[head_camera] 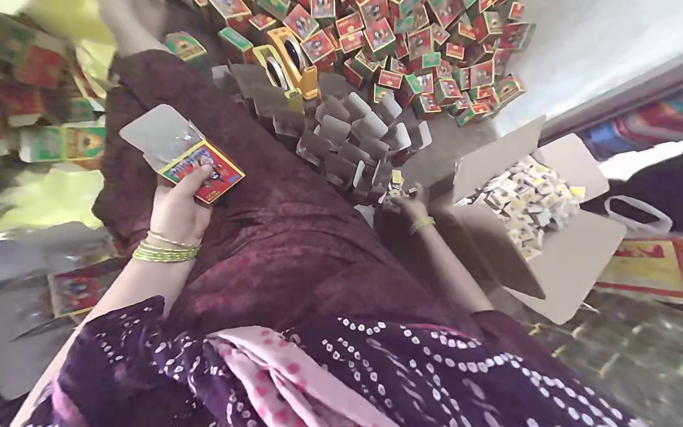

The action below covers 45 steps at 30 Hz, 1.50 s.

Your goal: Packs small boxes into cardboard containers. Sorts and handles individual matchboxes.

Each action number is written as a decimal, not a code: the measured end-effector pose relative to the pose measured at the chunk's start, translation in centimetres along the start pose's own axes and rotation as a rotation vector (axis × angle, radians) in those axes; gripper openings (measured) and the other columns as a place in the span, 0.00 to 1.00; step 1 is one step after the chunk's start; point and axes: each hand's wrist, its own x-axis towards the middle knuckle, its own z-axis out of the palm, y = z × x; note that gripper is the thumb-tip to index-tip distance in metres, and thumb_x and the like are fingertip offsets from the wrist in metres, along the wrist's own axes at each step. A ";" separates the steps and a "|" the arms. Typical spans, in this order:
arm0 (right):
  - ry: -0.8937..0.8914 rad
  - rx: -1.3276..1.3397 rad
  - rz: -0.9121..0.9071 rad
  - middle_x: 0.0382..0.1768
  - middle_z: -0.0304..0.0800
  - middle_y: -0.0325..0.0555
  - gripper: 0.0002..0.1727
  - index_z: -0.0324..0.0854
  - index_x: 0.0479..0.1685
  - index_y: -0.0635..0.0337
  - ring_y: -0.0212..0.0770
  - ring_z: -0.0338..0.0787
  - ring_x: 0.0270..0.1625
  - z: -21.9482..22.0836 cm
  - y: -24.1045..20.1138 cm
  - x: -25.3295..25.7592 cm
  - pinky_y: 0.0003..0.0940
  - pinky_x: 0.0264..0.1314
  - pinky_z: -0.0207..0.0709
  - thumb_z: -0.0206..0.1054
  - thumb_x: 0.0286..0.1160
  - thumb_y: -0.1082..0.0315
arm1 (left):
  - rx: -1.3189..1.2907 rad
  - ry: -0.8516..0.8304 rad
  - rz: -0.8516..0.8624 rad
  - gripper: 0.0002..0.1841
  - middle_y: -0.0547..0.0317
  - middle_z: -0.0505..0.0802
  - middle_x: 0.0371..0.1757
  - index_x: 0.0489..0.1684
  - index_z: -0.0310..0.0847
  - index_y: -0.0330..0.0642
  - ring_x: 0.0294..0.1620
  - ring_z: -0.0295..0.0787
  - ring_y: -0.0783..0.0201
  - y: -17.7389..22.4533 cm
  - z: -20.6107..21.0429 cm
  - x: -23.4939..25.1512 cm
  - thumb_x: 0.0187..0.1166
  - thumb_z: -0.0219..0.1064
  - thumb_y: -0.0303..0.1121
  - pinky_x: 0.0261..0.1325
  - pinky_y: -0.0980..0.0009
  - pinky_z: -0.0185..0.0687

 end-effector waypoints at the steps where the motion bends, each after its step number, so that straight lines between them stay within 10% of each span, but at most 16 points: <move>1: -0.012 -0.083 -0.020 0.69 0.82 0.67 0.55 0.57 0.90 0.54 0.60 0.86 0.67 -0.7 -0.4 -0.6 0.58 0.69 0.80 0.86 0.56 0.65 | -0.002 0.015 -0.008 0.33 0.54 0.88 0.67 0.82 0.62 0.45 0.66 0.88 0.58 0.0 0.1 0.0 0.76 0.72 0.30 0.70 0.54 0.86; 8: 0.264 -0.509 -0.731 0.75 0.81 0.59 0.31 0.78 0.75 0.59 0.57 0.85 0.73 -13.0 -8.6 -11.4 0.60 0.73 0.79 0.75 0.73 0.57 | 0.026 -0.004 -0.009 0.33 0.57 0.87 0.68 0.82 0.61 0.47 0.67 0.87 0.59 -0.2 -0.2 0.1 0.77 0.71 0.33 0.72 0.55 0.84; 13: 0.203 -0.862 -0.385 0.68 0.80 0.76 0.34 0.76 0.74 0.65 0.77 0.82 0.68 -24.6 -12.4 -10.1 0.79 0.65 0.73 0.80 0.67 0.62 | -0.028 -0.047 0.001 0.31 0.57 0.87 0.68 0.81 0.63 0.47 0.68 0.87 0.59 -0.6 -0.5 0.0 0.78 0.70 0.31 0.73 0.56 0.83; 18: -0.271 -1.013 0.168 0.83 0.67 0.72 0.42 0.57 0.93 0.53 0.73 0.70 0.81 -23.9 -7.3 -5.2 0.72 0.78 0.63 0.72 0.79 0.65 | -0.002 0.046 -0.023 0.27 0.61 0.88 0.63 0.77 0.63 0.48 0.65 0.88 0.64 1.2 2.0 -1.4 0.79 0.65 0.26 0.71 0.61 0.85; 20: -0.198 -0.929 0.060 0.77 0.74 0.71 0.37 0.61 0.90 0.49 0.69 0.83 0.69 -24.2 0.4 -0.3 0.69 0.61 0.78 0.68 0.81 0.59 | 0.065 0.214 -0.085 0.22 0.68 0.87 0.58 0.71 0.64 0.52 0.60 0.88 0.71 2.1 4.3 -1.9 0.81 0.60 0.23 0.68 0.68 0.85; 25: -0.177 -0.842 0.012 0.83 0.59 0.77 0.60 0.55 0.93 0.40 0.75 0.74 0.75 -22.6 2.9 1.0 0.73 0.66 0.74 0.88 0.53 0.54 | 0.066 -0.073 0.037 0.30 0.63 0.86 0.68 0.81 0.64 0.53 0.68 0.85 0.64 -1.8 -2.1 1.0 0.79 0.69 0.34 0.73 0.59 0.83; 30: -0.275 -0.854 0.085 0.60 0.86 0.70 0.48 0.59 0.91 0.42 0.71 0.88 0.57 -22.9 0.3 -2.0 0.73 0.54 0.79 0.78 0.65 0.69 | 0.104 -0.090 0.034 0.28 0.63 0.86 0.68 0.82 0.64 0.54 0.68 0.85 0.63 -2.1 -2.1 1.2 0.81 0.66 0.35 0.73 0.58 0.82; 35: -0.154 -0.742 0.006 0.73 0.74 0.76 0.47 0.68 0.85 0.32 0.77 0.80 0.66 -22.9 4.1 0.2 0.79 0.57 0.74 0.85 0.57 0.57 | 0.129 -0.088 0.037 0.26 0.67 0.87 0.65 0.79 0.65 0.54 0.65 0.86 0.67 -1.9 -1.5 1.2 0.81 0.66 0.35 0.72 0.62 0.82; 39: -0.185 -0.650 0.005 0.60 0.85 0.72 0.44 0.69 0.84 0.41 0.72 0.86 0.58 -22.5 2.1 -1.5 0.75 0.56 0.77 0.81 0.60 0.68 | 0.098 -0.113 0.050 0.26 0.66 0.86 0.67 0.80 0.65 0.54 0.66 0.85 0.66 -2.1 -2.2 1.4 0.82 0.65 0.34 0.73 0.62 0.82; 45: -0.172 -0.644 0.063 0.74 0.76 0.69 0.33 0.78 0.76 0.50 0.70 0.80 0.70 -22.0 0.4 -3.9 0.73 0.66 0.73 0.80 0.66 0.62 | 0.074 -0.096 0.033 0.27 0.66 0.87 0.66 0.79 0.66 0.54 0.66 0.86 0.66 -1.8 -1.8 1.0 0.80 0.67 0.34 0.72 0.62 0.83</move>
